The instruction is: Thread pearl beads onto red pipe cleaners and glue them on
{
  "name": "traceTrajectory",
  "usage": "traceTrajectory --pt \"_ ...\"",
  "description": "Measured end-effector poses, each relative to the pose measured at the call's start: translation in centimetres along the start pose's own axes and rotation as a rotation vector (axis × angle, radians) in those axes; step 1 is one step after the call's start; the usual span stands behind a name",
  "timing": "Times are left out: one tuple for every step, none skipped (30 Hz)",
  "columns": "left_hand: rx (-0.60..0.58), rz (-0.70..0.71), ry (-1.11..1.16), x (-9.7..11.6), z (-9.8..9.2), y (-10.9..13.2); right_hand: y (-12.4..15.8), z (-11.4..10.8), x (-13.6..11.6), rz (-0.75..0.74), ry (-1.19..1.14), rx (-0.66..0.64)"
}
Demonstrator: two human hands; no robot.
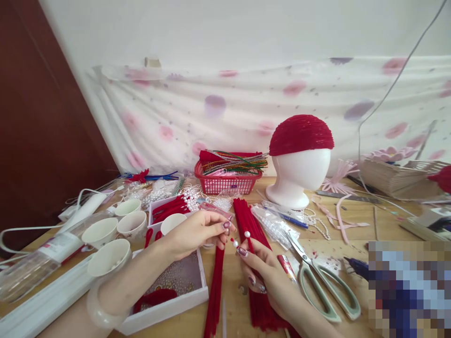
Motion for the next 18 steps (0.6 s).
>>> traceTrajectory --pt "-0.015 -0.019 0.031 -0.12 0.07 -0.01 0.02 -0.05 0.02 -0.005 0.013 0.011" --pt "-0.028 -0.036 0.059 -0.23 0.13 -0.04 0.04 -0.11 0.03 -0.007 0.022 0.021" --pt "-0.037 -0.051 0.083 -0.33 0.19 -0.08 0.05 -0.16 0.02 -0.008 0.028 0.028" --pt "-0.044 -0.063 0.104 -0.39 0.22 -0.12 0.07 -0.20 0.00 -0.010 0.032 0.033" --pt "-0.051 -0.073 0.121 -0.43 0.24 -0.15 0.08 -0.21 -0.03 -0.010 0.032 0.034" --pt "-0.061 -0.086 0.136 -0.46 0.24 -0.18 0.10 -0.21 -0.06 -0.010 0.032 0.036" --pt "-0.073 -0.102 0.148 -0.46 0.23 -0.20 0.13 -0.19 -0.09 -0.012 0.030 0.039" --pt "-0.086 -0.121 0.157 -0.45 0.21 -0.19 0.17 -0.16 -0.12 -0.015 0.027 0.042" --pt "-0.100 -0.141 0.165 -0.44 0.17 -0.18 0.22 -0.11 -0.13 -0.018 0.025 0.045" --pt "-0.115 -0.163 0.172 -0.43 0.15 -0.14 0.27 -0.05 -0.12 -0.021 0.024 0.049" --pt "-0.131 -0.185 0.178 -0.42 0.13 -0.10 0.32 -0.01 -0.08 -0.023 0.023 0.054" --pt "-0.143 -0.205 0.182 -0.43 0.12 -0.04 0.37 0.03 -0.01 -0.026 0.023 0.057" --pt "-0.153 -0.220 0.179 -0.44 0.13 0.02 0.41 0.07 0.10 -0.029 0.023 0.056" --pt "-0.162 -0.230 0.166 -0.45 0.15 0.09 0.45 0.10 0.23 -0.034 0.023 0.047" --pt "-0.168 -0.235 0.144 -0.46 0.17 0.15 0.49 0.15 0.36 -0.042 0.021 0.033" --pt "-0.170 -0.232 0.119 -0.45 0.20 0.20 0.54 0.19 0.49 -0.052 0.020 0.020" --pt "-0.170 -0.226 0.096 -0.43 0.23 0.23 0.61 0.23 0.60 -0.059 0.020 0.013" --pt "-0.171 -0.221 0.079 -0.39 0.27 0.24 0.69 0.30 0.66 -0.063 0.020 0.006"
Point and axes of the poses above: each hand's wrist, its own y-axis away from the middle knuckle, its own z-axis out of the palm, x = y × z, the point moved 2 cm from there along -y, towards the middle knuckle, and after that the axes turned 5 degrees about -y, right-handed, at the moved point
